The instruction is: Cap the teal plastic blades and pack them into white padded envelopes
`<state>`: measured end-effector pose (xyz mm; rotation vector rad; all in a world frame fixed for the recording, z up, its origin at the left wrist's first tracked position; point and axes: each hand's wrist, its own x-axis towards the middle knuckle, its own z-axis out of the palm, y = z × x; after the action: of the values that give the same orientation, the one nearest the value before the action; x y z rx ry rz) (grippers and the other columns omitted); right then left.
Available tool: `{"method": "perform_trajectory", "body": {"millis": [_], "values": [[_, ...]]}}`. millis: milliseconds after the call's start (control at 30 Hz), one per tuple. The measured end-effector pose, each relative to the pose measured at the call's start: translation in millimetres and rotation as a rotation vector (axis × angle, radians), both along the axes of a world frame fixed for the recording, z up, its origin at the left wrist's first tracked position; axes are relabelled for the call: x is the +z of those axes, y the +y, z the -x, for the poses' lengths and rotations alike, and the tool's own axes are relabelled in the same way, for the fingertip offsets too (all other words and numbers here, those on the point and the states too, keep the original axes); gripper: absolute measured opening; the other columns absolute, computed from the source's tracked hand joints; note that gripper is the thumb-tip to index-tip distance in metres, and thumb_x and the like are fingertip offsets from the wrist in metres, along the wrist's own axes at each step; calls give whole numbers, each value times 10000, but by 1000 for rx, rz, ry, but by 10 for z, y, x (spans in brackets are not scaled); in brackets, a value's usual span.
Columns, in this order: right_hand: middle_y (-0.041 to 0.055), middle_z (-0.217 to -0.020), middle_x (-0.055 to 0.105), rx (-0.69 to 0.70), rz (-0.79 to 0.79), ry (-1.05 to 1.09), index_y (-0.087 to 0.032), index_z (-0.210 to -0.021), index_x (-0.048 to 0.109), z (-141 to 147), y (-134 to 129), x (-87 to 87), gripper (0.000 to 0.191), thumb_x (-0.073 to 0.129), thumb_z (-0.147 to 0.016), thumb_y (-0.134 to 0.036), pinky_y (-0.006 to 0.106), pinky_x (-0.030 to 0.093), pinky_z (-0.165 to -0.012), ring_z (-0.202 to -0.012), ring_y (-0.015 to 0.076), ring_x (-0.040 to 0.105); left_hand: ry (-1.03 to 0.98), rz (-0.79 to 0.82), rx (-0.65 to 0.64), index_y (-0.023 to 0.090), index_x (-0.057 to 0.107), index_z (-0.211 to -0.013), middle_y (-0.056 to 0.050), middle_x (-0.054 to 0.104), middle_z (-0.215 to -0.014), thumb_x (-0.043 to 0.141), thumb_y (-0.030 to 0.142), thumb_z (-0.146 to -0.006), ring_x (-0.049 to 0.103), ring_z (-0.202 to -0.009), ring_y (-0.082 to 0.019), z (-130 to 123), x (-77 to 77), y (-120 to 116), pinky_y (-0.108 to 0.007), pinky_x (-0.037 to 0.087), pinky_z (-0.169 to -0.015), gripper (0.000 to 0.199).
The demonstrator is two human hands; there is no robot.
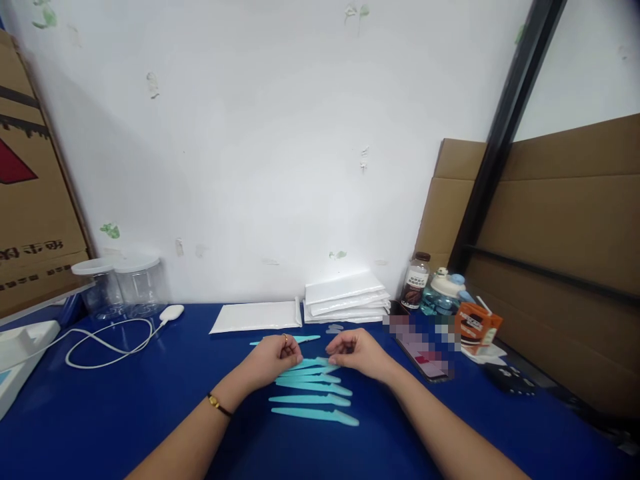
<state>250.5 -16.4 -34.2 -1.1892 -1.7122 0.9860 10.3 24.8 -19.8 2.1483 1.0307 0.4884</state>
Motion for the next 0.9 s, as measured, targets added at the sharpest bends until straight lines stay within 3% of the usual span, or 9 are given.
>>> {"method": "perform_trajectory", "body": {"millis": [167,267,433,600,733,900], "values": [[52,-853,649,-278,-315,-382,-181,-887,670,-265,123,-13,173,564,-752,-202,318,450,-736,-764,174,571,155,-354,148,194,608,-933,-58,609,-952,516,337,-760,532,-887,-197,105,-11,109,-282,395,-770,243],[63,-957,619,-261,-401,-560,-205,-971,654,-294,174,-48,250,533,-760,-149,350,406,-853,-919,201,537,266,-466,189,214,605,-989,-65,591,-1036,529,287,-763,504,-997,-220,157,-39,166,-307,363,-850,249],[58,-914,601,-212,-426,-741,-218,-959,648,-171,181,-82,213,519,-792,-187,319,409,-818,-899,201,528,361,-449,182,222,599,-906,-37,611,-930,514,266,-774,553,-891,-188,153,-52,176,-271,374,-759,163],[59,-827,572,-225,-437,-836,-184,-807,609,-100,155,-72,121,489,-799,-174,270,422,-693,-781,179,537,385,-474,171,213,586,-840,-25,621,-856,487,263,-786,570,-794,-169,152,-20,169,-257,357,-674,124],[62,-773,554,-222,-495,-891,-173,-754,584,-65,141,-78,148,449,-793,-126,274,416,-701,-767,180,529,444,-535,169,199,594,-816,-46,630,-829,395,239,-835,576,-795,-181,143,3,161,-278,346,-692,204],[25,-755,556,-219,-431,-681,-176,-773,557,-20,119,-73,101,469,-771,-126,236,403,-616,-676,141,516,490,-559,173,194,599,-838,-62,635,-856,389,173,-806,578,-831,-196,114,50,121,-303,356,-731,213]]}}
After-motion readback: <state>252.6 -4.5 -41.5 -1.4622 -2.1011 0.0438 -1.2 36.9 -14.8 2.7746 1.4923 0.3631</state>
